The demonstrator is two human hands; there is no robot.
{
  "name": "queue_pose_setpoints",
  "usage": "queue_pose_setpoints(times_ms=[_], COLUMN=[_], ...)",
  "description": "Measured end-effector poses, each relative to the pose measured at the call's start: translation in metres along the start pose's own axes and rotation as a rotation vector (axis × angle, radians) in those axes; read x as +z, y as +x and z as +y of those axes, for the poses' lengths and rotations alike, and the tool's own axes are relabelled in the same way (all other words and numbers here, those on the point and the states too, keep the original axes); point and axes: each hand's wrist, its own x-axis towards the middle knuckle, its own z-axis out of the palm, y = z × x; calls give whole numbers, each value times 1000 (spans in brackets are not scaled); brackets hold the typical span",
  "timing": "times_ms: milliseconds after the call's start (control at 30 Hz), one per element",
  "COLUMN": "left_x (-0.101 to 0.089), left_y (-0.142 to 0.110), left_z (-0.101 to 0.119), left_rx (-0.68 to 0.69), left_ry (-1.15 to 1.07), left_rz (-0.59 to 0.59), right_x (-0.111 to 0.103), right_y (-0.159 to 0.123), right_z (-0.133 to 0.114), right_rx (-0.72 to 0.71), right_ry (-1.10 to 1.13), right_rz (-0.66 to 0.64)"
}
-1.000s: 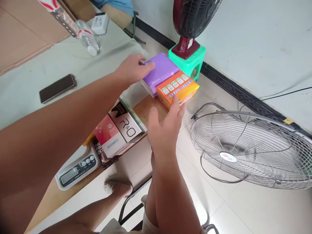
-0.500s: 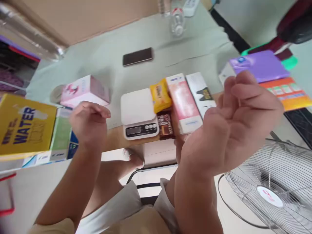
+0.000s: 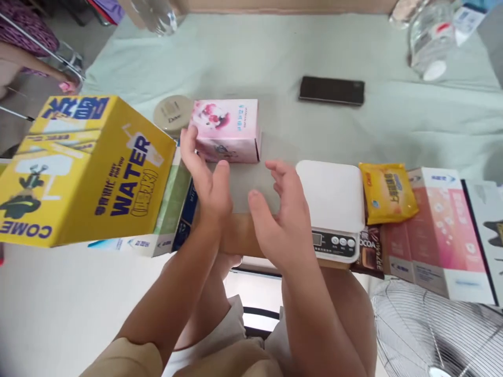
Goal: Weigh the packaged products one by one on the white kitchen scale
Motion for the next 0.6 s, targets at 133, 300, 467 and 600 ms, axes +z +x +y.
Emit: queue_pose_setpoints(times_ms=[133, 300, 467, 600], left_x=[4, -5, -8, -5], left_y=[4, 3, -2, -5], left_z=[10, 17, 12, 12], left_rx=[-86, -191, -193, -196], left_ry=[-14, -75, -90, -126], left_rz=[33, 2, -8, 20], right_x=[27, 43, 46, 38], right_y=[16, 33, 36, 35], right_z=[1, 6, 11, 19], right_rx=[29, 33, 29, 12], right_ry=[-14, -65, -79, -58], right_rz=[-12, -14, -13, 1])
